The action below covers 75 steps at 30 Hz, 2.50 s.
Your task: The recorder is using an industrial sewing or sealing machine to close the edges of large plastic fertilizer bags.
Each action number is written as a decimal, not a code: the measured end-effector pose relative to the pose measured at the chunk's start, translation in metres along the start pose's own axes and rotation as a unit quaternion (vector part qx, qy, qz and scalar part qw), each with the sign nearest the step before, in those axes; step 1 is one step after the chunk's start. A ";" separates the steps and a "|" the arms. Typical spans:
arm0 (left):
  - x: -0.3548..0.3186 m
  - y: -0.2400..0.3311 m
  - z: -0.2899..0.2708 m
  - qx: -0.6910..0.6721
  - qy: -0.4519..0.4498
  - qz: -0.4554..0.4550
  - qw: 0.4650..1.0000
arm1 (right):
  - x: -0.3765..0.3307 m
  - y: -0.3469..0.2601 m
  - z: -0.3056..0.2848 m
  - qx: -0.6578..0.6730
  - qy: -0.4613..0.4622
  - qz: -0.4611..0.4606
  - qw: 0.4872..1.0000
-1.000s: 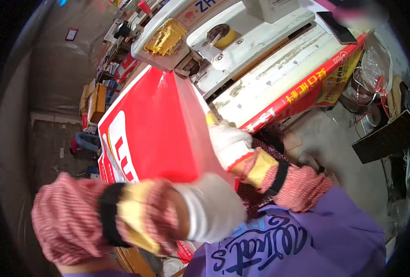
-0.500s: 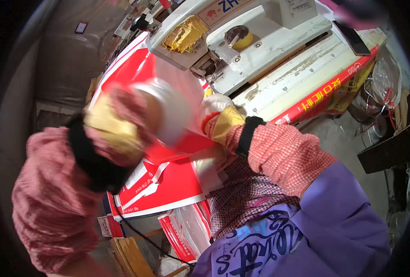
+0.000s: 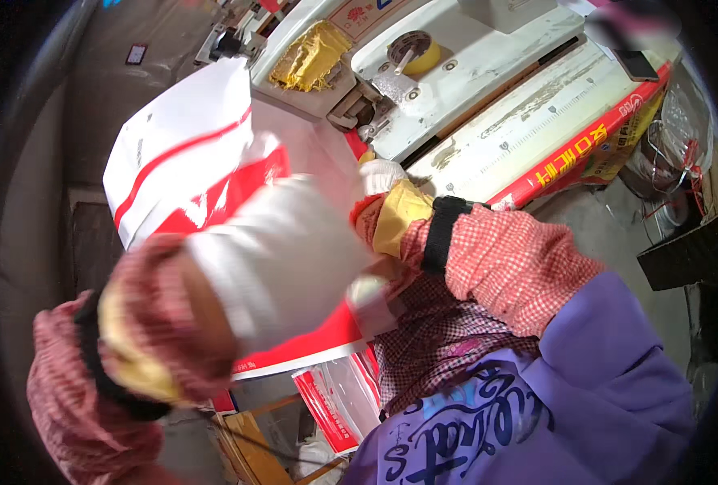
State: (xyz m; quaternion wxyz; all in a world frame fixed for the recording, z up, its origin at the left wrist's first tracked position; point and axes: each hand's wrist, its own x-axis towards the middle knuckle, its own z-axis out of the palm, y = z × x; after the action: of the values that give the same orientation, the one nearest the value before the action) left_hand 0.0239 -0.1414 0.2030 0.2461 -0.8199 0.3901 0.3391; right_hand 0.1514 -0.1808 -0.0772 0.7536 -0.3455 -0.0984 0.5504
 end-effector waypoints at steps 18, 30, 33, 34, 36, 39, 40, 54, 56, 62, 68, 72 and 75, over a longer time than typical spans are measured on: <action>0.066 0.114 -0.033 0.032 -0.027 0.087 0.995 | -0.063 0.003 0.044 -0.682 0.425 -0.164 0.572; 0.029 0.002 -0.035 0.041 -0.137 0.060 0.988 | -0.090 0.021 0.068 -0.726 0.400 -0.271 0.489; 0.042 0.068 0.039 0.025 0.295 -0.069 0.953 | -0.108 0.010 0.074 -0.685 0.419 -0.242 0.545; 0.035 0.085 -0.004 0.178 0.205 0.079 0.959 | -0.103 0.008 0.067 -0.652 0.435 -0.276 0.556; 0.053 0.069 -0.004 -0.039 0.109 0.129 0.985 | -0.097 0.002 0.073 -0.626 0.462 -0.248 0.577; 0.070 0.029 0.017 -0.122 0.076 0.066 0.987 | -0.084 -0.019 0.076 -0.673 0.455 -0.181 0.554; 0.078 0.017 0.023 -0.067 0.060 0.036 0.995 | -0.091 -0.029 0.083 -0.663 0.441 -0.125 0.593; 0.096 -0.139 0.087 -0.127 0.376 -0.218 0.891 | -0.051 -0.035 0.097 -0.699 0.356 -0.337 0.521; 0.031 -0.091 0.074 -0.125 0.276 -0.208 0.930 | -0.051 -0.043 0.099 -0.797 0.299 -0.277 0.446; -0.152 0.007 0.075 0.187 0.280 -0.276 0.900 | 0.021 -0.017 0.130 -0.868 0.314 -0.258 0.285; -0.230 0.031 0.139 0.268 0.602 -0.354 0.664 | 0.032 0.045 0.278 -0.736 0.014 -0.169 0.656; -0.218 0.053 0.273 -0.131 0.692 -0.538 0.463 | -0.034 0.070 0.313 -0.509 -0.104 0.162 0.839; -0.179 0.080 0.358 -0.464 0.578 -0.623 0.250 | -0.067 0.106 0.280 -0.472 -0.341 -0.068 0.810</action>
State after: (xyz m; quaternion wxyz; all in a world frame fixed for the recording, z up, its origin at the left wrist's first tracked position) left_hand -0.2549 0.1365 0.0936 -0.3335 -0.7582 -0.4285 -0.3610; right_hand -0.1024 -0.1092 0.0801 0.4514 -0.4408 -0.6202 0.4661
